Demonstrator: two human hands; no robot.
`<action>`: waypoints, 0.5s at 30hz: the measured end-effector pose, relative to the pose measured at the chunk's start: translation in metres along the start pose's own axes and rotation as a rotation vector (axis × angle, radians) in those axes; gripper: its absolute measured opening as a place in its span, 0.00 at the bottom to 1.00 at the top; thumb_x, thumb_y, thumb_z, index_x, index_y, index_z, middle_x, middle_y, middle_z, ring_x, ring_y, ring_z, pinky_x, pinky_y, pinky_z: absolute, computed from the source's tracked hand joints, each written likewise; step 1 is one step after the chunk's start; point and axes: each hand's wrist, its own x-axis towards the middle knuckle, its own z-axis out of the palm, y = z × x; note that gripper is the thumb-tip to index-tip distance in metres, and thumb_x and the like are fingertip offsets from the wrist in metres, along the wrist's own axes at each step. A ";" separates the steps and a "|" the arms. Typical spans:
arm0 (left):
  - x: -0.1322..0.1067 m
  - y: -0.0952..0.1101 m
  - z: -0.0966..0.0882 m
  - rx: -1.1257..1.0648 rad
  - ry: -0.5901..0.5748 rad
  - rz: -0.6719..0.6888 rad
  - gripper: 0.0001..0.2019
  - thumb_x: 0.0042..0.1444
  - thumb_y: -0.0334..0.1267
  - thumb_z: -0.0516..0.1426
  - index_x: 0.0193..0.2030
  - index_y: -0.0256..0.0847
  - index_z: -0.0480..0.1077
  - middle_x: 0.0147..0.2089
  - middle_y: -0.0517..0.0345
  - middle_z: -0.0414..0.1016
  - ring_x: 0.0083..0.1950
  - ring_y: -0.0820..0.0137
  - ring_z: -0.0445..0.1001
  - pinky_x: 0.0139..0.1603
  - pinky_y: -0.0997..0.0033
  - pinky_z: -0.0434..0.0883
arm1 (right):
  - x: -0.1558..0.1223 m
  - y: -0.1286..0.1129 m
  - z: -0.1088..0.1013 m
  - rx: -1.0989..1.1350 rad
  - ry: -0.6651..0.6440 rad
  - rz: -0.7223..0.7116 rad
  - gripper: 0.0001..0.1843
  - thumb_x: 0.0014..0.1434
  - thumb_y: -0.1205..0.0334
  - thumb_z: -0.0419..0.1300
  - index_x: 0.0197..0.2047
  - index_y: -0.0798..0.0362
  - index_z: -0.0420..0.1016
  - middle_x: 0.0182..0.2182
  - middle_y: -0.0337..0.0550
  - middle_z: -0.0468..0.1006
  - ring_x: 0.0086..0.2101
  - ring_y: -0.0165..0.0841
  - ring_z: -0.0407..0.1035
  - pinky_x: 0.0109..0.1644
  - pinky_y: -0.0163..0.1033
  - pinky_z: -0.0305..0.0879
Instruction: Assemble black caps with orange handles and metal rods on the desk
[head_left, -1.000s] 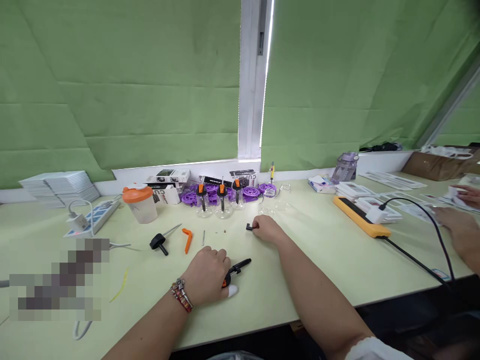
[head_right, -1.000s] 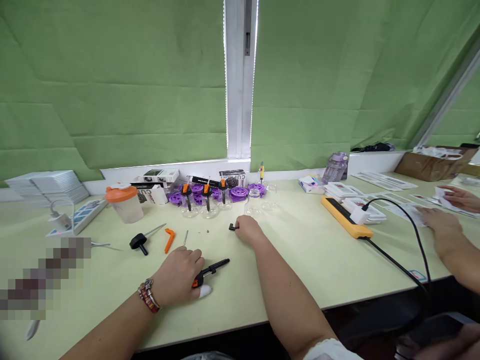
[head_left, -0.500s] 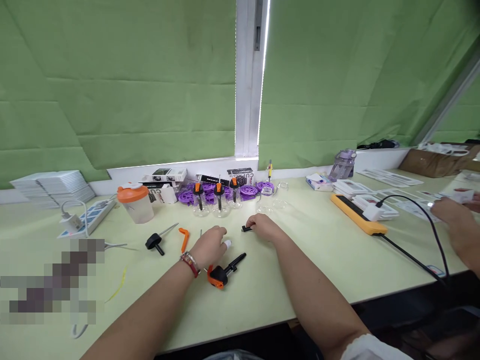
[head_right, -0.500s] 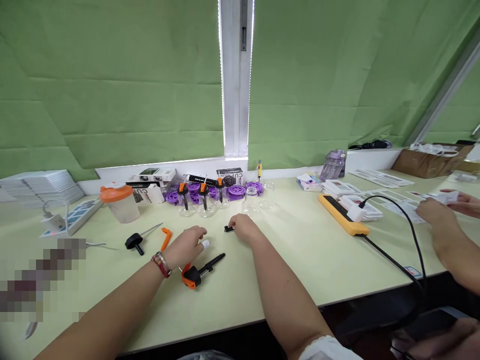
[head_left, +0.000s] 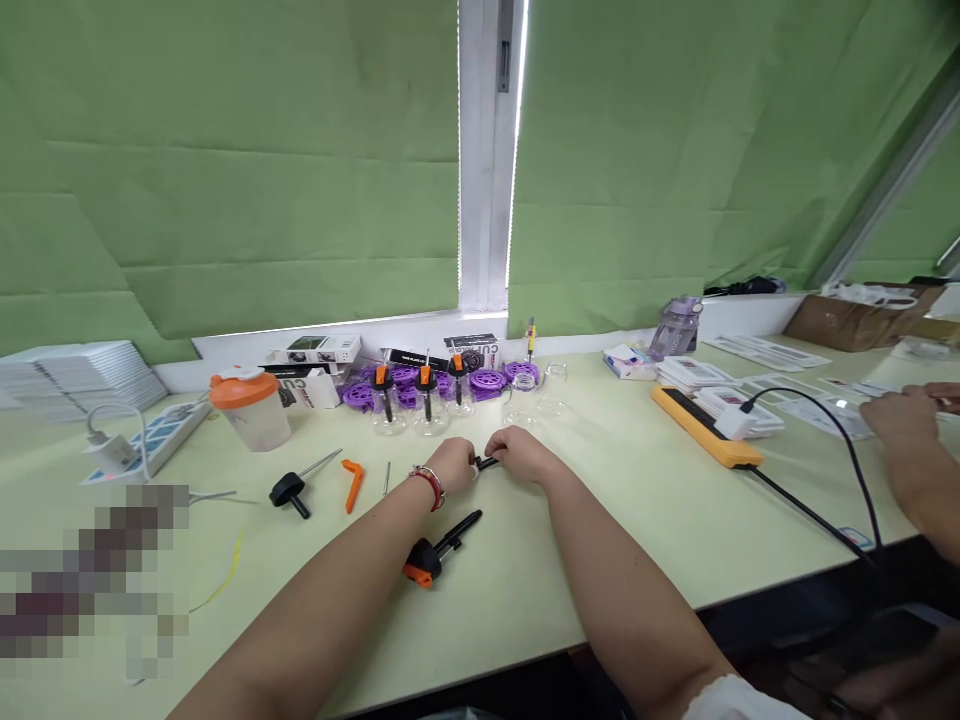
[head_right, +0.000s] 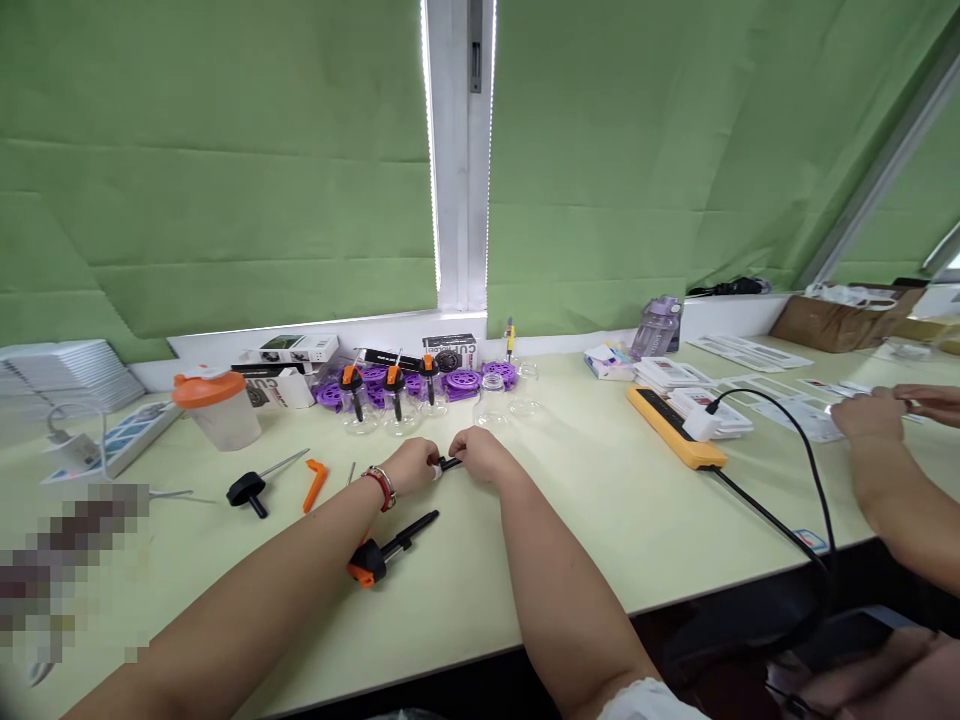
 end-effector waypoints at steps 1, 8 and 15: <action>0.001 -0.002 0.000 -0.003 -0.002 -0.001 0.10 0.45 0.29 0.56 0.34 0.37 0.75 0.37 0.49 0.77 0.37 0.66 0.73 0.35 0.72 0.67 | 0.000 -0.001 -0.001 0.007 0.003 0.001 0.12 0.52 0.73 0.55 0.36 0.54 0.78 0.34 0.44 0.78 0.33 0.31 0.69 0.38 0.34 0.62; -0.001 -0.008 -0.002 0.007 -0.012 -0.008 0.07 0.45 0.30 0.56 0.30 0.38 0.74 0.34 0.51 0.77 0.34 0.68 0.73 0.33 0.73 0.67 | -0.001 -0.007 -0.005 -0.007 0.067 0.027 0.13 0.52 0.75 0.54 0.34 0.55 0.78 0.35 0.45 0.78 0.36 0.32 0.70 0.41 0.34 0.62; -0.006 -0.006 -0.011 0.057 -0.036 -0.034 0.06 0.42 0.31 0.57 0.29 0.37 0.73 0.32 0.49 0.75 0.33 0.64 0.72 0.29 0.71 0.64 | 0.000 -0.003 -0.004 -0.020 0.055 0.058 0.13 0.53 0.74 0.53 0.35 0.56 0.78 0.36 0.47 0.78 0.36 0.33 0.70 0.39 0.34 0.62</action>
